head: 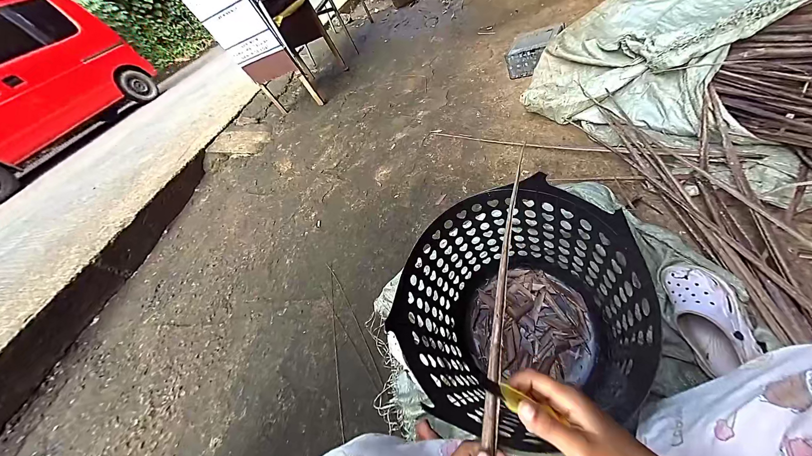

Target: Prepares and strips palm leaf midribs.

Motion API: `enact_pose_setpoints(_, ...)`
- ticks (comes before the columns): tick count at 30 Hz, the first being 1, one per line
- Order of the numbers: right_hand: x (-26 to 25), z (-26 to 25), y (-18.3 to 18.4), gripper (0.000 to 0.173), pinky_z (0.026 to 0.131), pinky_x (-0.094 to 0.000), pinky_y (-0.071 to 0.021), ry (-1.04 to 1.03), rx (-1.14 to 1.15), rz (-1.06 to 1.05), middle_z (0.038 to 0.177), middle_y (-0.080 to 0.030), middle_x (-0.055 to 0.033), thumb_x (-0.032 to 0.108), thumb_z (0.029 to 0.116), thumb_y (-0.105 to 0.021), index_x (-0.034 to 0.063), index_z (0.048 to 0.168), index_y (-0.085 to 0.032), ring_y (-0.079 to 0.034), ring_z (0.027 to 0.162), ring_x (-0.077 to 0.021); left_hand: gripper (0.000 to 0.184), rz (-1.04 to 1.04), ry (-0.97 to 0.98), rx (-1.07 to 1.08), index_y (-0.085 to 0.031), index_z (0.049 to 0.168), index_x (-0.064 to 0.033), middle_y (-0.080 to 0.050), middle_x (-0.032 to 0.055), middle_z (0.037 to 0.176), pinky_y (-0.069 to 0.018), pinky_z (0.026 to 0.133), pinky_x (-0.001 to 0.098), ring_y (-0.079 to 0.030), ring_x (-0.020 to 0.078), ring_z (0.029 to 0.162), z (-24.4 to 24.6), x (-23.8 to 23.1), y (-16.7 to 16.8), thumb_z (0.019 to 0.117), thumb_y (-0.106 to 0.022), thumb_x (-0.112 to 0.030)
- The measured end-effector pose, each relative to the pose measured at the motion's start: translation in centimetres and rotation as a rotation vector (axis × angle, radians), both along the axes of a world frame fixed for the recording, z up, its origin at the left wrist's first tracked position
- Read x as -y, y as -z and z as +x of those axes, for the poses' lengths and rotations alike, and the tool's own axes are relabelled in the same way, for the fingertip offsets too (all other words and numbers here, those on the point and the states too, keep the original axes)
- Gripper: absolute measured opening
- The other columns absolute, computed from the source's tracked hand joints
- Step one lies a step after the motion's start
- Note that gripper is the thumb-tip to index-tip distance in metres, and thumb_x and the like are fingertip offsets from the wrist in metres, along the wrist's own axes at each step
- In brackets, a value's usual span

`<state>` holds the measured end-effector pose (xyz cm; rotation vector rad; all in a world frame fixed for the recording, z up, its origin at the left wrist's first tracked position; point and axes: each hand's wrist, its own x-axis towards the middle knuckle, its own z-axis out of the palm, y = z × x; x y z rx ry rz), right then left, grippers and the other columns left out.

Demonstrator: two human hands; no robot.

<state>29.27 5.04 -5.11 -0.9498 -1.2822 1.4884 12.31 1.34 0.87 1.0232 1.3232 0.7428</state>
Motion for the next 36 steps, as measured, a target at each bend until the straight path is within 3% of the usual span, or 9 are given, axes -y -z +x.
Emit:
enact_pose_setpoints(1, 0.1, 0.1, 0.3, 0.024, 0.071, -0.0143, -0.0422, -0.031, 0.012, 0.047, 0.084, -0.060, -0.0040, 0.010, 0.0975, -0.054, -0.0100, 0.108, -0.062, -0.051, 0.074, 0.0024, 0.030, 0.024, -0.015, 0.005, -0.060, 0.098, 0.0026, -0.057, -0.0149, 0.066, -0.0460, 0.058, 0.0088, -0.052, -0.0106, 0.056, 0.1, -0.2, -0.1, 0.1022, -0.031, 0.004)
enact_pose_setpoints(4, 0.2, -0.1, 1.2, 0.015, 0.065, -0.0142, -0.0452, -0.066, 0.029, 0.163, 0.079, -0.063, -0.0076, 0.003, 0.0962, -0.055, -0.0081, 0.106, -0.053, -0.056, 0.066, 0.0008, 0.033, 0.047, -0.044, 0.062, -0.058, 0.091, -0.0040, -0.054, -0.0176, 0.061, -0.0413, 0.053, 0.0070, -0.048, -0.0123, 0.052, 0.3, -0.8, -0.7, 0.1015, -0.029, 0.006)
enact_pose_setpoints(6, 0.2, -0.2, 1.7, 0.015, 0.067, -0.0150, -0.0465, -0.001, 0.116, 0.374, 0.080, -0.066, -0.0132, 0.005, 0.0987, -0.054, -0.0074, 0.107, -0.057, -0.060, 0.068, -0.0050, 0.036, 0.036, -0.063, 0.134, -0.057, 0.089, -0.0077, -0.052, -0.0187, 0.059, -0.0378, 0.049, 0.0063, -0.045, -0.0130, 0.049, 0.3, -0.9, -1.0, 0.1023, -0.026, 0.005)
enact_pose_setpoints(9, -0.1, -0.1, 1.9, 0.032, 0.083, -0.0253, -0.0488, 0.076, 0.267, 0.638, 0.090, -0.067, -0.0173, 0.024, 0.1034, -0.050, -0.0012, 0.110, -0.067, -0.063, 0.087, -0.0204, 0.038, 0.002, -0.066, 0.218, -0.055, 0.088, -0.0102, -0.050, -0.0192, 0.058, -0.0355, 0.048, 0.0059, -0.042, -0.0132, 0.048, 0.2, -0.8, -1.3, 0.1026, -0.024, 0.004)
enact_pose_setpoints(11, -0.2, -0.1, 1.8, 0.050, 0.080, -0.0287, -0.0487, 0.082, 0.331, 0.696, 0.084, -0.066, -0.0140, 0.043, 0.1058, -0.042, 0.0033, 0.108, -0.071, -0.063, 0.083, -0.0213, 0.038, -0.001, -0.058, 0.244, -0.055, 0.086, -0.0111, -0.049, -0.0194, 0.058, -0.0345, 0.047, 0.0060, -0.042, -0.0133, 0.048, 0.3, -0.7, -1.4, 0.1027, -0.024, 0.004)
enact_pose_setpoints(14, 0.0, -0.2, 1.9, 0.055, 0.077, -0.0333, -0.0459, 0.084, 0.386, 0.719, 0.076, -0.064, -0.0111, 0.049, 0.1055, -0.038, 0.0073, 0.099, -0.074, -0.061, 0.077, -0.0227, 0.038, 0.012, -0.048, 0.257, -0.055, 0.085, -0.0127, -0.049, -0.0201, 0.058, -0.0342, 0.048, 0.0059, -0.042, -0.0139, 0.048, 0.5, -0.5, -1.6, 0.1025, -0.025, 0.004)
enact_pose_setpoints(21, 0.2, -1.1, 2.1, 0.051, 0.071, -0.0285, -0.0439, 0.228, 0.408, 0.742, 0.068, -0.060, -0.0081, 0.048, 0.1042, -0.043, 0.0088, 0.088, -0.071, -0.059, 0.070, -0.0195, 0.038, 0.039, -0.042, 0.216, -0.055, 0.085, -0.0121, -0.049, -0.0200, 0.058, -0.0338, 0.048, 0.0058, -0.042, -0.0139, 0.048, 0.2, -0.5, -1.6, 0.1024, -0.025, 0.004)
enact_pose_setpoints(28, 0.3, -1.8, 2.4, 0.053, 0.067, -0.0280, -0.0431, 0.370, 0.492, 0.740, 0.066, -0.058, -0.0064, 0.053, 0.1042, -0.040, 0.0116, 0.086, -0.068, -0.058, 0.068, -0.0189, 0.029, 0.140, -0.033, 0.001, -0.055, 0.087, -0.0067, -0.046, -0.0190, 0.059, -0.0339, 0.049, 0.0069, -0.040, -0.0135, 0.050, 0.4, -0.4, -1.4, 0.1016, -0.032, 0.005)
enact_pose_setpoints(36, 0.5, -2.5, 2.6, 0.051, 0.066, -0.0292, -0.0403, 0.486, 0.562, 0.721, 0.064, -0.055, -0.0056, 0.053, 0.1029, -0.041, 0.0128, 0.085, -0.067, -0.055, 0.066, -0.0200, 0.032, 0.103, -0.074, 0.020, -0.053, 0.087, -0.0084, -0.045, -0.0189, 0.058, -0.0344, 0.049, 0.0066, -0.041, -0.0131, 0.049, 0.9, -0.5, -1.4, 0.1023, -0.029, 0.005)
